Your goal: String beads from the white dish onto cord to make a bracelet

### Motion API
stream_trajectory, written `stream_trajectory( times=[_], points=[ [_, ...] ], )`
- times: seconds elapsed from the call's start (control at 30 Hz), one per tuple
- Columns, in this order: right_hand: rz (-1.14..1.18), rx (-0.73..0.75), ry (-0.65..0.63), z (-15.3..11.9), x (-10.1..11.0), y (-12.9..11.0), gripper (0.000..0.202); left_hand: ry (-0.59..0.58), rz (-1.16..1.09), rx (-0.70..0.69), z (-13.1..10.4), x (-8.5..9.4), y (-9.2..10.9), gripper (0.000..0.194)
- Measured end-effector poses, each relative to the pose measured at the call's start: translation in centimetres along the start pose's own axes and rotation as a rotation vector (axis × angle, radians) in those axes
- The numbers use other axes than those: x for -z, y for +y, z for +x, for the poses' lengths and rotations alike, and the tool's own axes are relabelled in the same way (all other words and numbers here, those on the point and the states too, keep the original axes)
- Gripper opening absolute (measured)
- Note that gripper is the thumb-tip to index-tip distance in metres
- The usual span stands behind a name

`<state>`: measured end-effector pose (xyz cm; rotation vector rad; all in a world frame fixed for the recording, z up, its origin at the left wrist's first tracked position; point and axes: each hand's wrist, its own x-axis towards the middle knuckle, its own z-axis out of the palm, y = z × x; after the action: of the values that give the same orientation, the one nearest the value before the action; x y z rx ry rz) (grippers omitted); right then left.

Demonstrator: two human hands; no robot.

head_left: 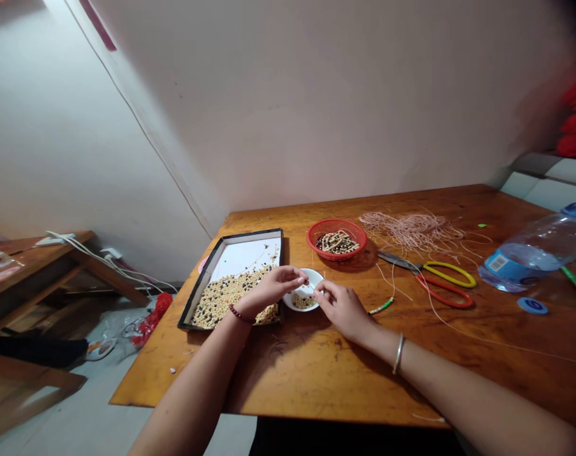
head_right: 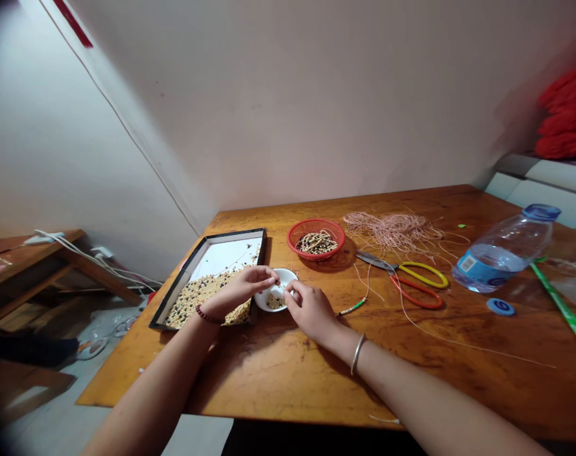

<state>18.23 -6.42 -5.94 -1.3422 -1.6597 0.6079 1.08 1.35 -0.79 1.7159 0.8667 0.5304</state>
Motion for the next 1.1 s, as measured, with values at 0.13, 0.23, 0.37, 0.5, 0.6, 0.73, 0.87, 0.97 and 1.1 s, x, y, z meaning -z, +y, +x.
stream_trajectory(
  times=[0.13, 0.23, 0.37, 0.5, 0.6, 0.73, 0.87, 0.97, 1.1],
  points=[
    [-0.002, -0.002, -0.010, -0.03, -0.05, 0.05, 0.018, -0.003, 0.005, 0.000, -0.01, -0.05, 0.09, 0.036],
    [-0.003, 0.001, -0.011, -0.06, -0.07, 0.04, 0.017, -0.005, 0.012, -0.002, -0.01, -0.09, 0.16, 0.036],
    [-0.004, 0.007, -0.014, -0.08, -0.05, -0.05, 0.018, -0.014, 0.021, -0.002, -0.01, -0.10, 0.22, 0.036],
    [-0.012, 0.010, -0.007, -0.10, -0.04, -0.05, 0.019, -0.024, 0.034, -0.020, 0.01, -0.05, 0.12, 0.037],
    [-0.018, 0.008, -0.009, -0.10, -0.04, 0.02, 0.019, -0.038, 0.026, -0.032, 0.06, 0.03, -0.09, 0.039],
    [-0.020, -0.002, -0.008, -0.11, -0.06, 0.08, 0.018, -0.044, 0.013, -0.022, 0.15, 0.14, -0.34, 0.039],
    [-0.024, -0.008, -0.001, -0.18, -0.10, 0.07, 0.018, -0.054, 0.007, -0.021, 0.20, 0.18, -0.47, 0.038],
    [-0.023, 0.003, 0.003, -0.21, -0.12, 0.06, 0.018, -0.056, 0.004, -0.021, 0.24, 0.18, -0.52, 0.039],
    [-0.017, 0.010, 0.000, -0.15, -0.07, 0.06, 0.018, -0.060, 0.017, -0.025, 0.26, 0.20, -0.59, 0.040]
  ],
)
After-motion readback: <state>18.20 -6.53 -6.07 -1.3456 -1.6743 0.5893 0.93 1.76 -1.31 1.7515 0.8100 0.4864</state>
